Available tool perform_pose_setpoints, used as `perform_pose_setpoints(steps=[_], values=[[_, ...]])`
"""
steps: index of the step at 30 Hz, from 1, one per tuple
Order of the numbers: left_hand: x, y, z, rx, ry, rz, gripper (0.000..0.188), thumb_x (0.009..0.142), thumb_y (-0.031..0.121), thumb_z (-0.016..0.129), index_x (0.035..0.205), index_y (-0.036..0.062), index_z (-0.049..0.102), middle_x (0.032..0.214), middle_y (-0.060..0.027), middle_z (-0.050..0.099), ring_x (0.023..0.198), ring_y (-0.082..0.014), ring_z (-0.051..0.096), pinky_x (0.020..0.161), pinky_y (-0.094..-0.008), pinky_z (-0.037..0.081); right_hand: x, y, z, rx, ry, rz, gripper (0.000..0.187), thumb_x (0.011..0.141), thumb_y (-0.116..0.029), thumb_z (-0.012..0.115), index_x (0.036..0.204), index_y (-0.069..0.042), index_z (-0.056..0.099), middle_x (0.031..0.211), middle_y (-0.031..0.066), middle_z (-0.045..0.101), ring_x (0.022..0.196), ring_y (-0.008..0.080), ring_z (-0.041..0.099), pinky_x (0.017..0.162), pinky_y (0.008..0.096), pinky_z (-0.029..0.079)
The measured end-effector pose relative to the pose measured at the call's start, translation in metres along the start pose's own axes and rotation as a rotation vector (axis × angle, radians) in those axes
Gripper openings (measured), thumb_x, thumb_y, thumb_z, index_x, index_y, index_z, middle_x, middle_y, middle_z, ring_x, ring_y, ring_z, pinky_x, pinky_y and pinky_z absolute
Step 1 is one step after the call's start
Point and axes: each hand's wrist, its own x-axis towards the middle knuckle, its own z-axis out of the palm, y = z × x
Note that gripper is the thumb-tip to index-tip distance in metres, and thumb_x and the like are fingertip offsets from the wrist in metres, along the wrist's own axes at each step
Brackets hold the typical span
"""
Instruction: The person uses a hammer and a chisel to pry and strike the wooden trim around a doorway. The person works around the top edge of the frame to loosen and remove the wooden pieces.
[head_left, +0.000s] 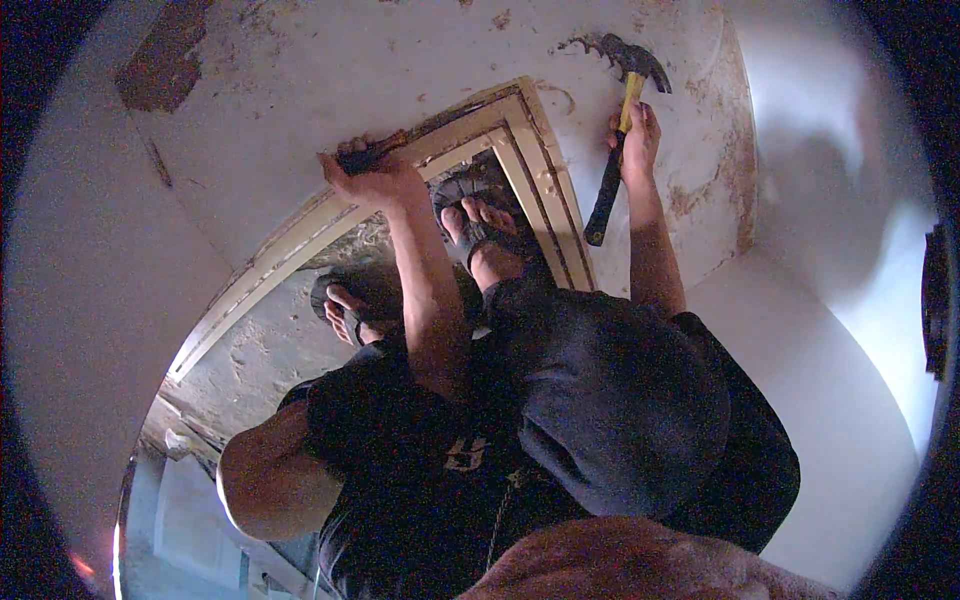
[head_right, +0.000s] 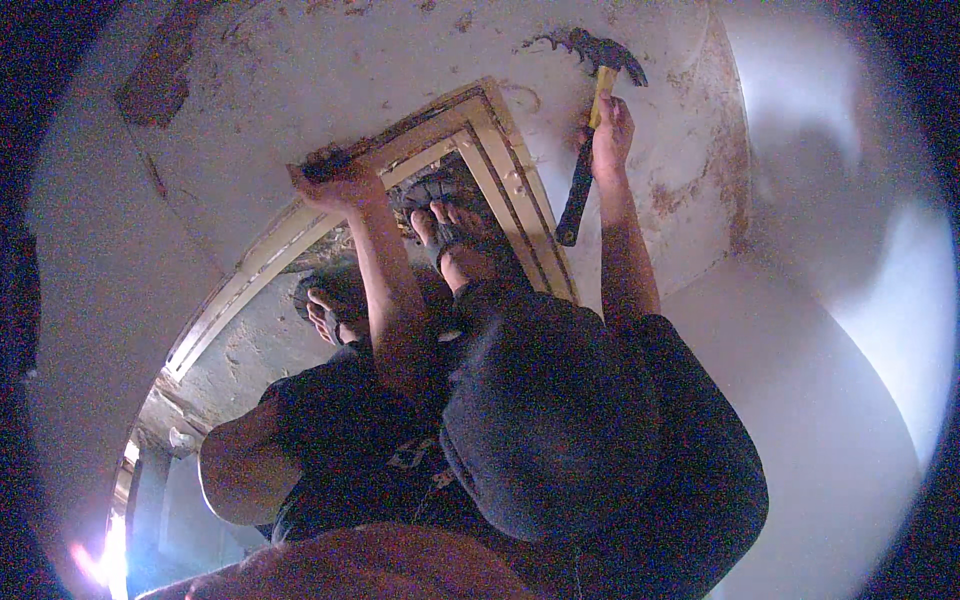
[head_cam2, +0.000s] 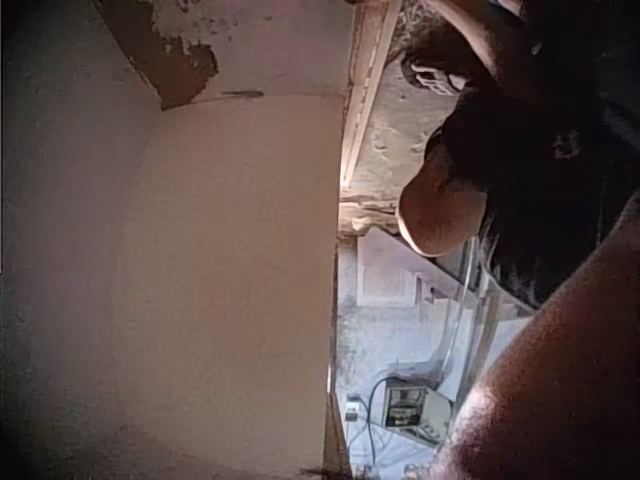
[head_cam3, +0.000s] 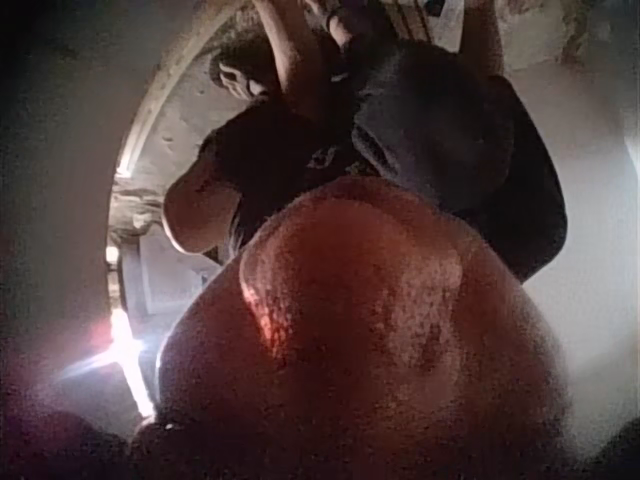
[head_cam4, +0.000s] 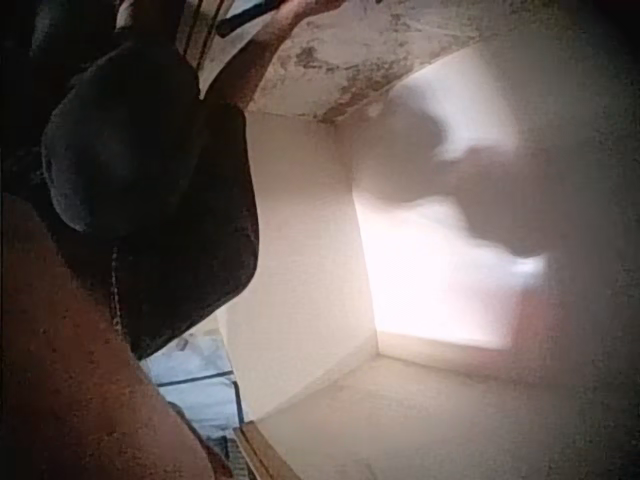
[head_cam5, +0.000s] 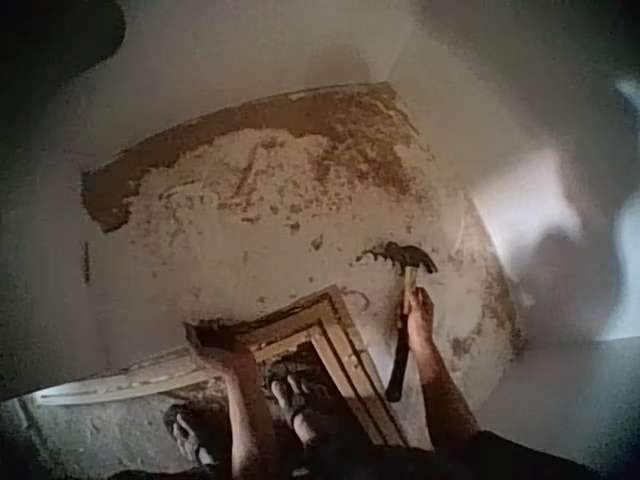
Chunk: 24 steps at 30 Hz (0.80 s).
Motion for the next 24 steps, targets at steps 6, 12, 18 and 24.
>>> perform_pose_setpoints(steps=[6,12,18,24], values=[[-0.002,-0.007,-0.008,-0.177,0.045,-0.074,0.034,0.086,0.042,0.047,0.066,0.0143,0.049,0.055,-0.0018,0.05,0.051,-0.0231,0.051,0.054,-0.0423,0.044,0.002,0.001,0.003,0.011,0.003,0.037,0.026,0.09,-0.035,0.054,0.088,-0.01,0.048,0.062,0.0031,0.05,0.041,0.014,0.043,0.038,0.0287,0.036],[0.0,-0.003,-0.014,-0.1,0.09,-0.084,0.036,0.084,0.043,0.048,0.064,0.0127,0.05,0.057,-0.0033,0.052,0.054,-0.024,0.052,0.056,-0.043,0.043,0.0,-0.004,0.002,0.02,-0.019,0.003,0.032,0.09,-0.038,0.054,0.087,-0.007,0.047,0.061,0.0039,0.048,0.04,0.0148,0.044,0.037,0.0297,0.036],[-0.002,-0.005,-0.012,-0.124,0.153,-0.082,0.036,0.084,0.041,0.047,0.064,0.0122,0.048,0.06,-0.0055,0.053,0.06,-0.0246,0.054,0.059,-0.0443,0.043,-0.006,-0.01,0.01,0.032,-0.01,0.053,0.025,0.091,-0.034,0.051,0.088,-0.009,0.048,0.061,0.0031,0.049,0.04,0.0139,0.042,0.038,0.0287,0.034],[-0.014,-0.008,-0.003,-0.197,0.18,-0.116,0.03,0.084,0.037,0.052,0.067,0.0122,0.048,0.06,-0.0042,0.051,0.058,-0.0222,0.051,0.057,-0.0412,0.042,-0.005,-0.007,0.006,0.009,-0.004,0.018,0.025,0.091,-0.034,0.051,0.087,-0.009,0.048,0.061,0.0032,0.049,0.04,0.0142,0.042,0.038,0.0285,0.035]])
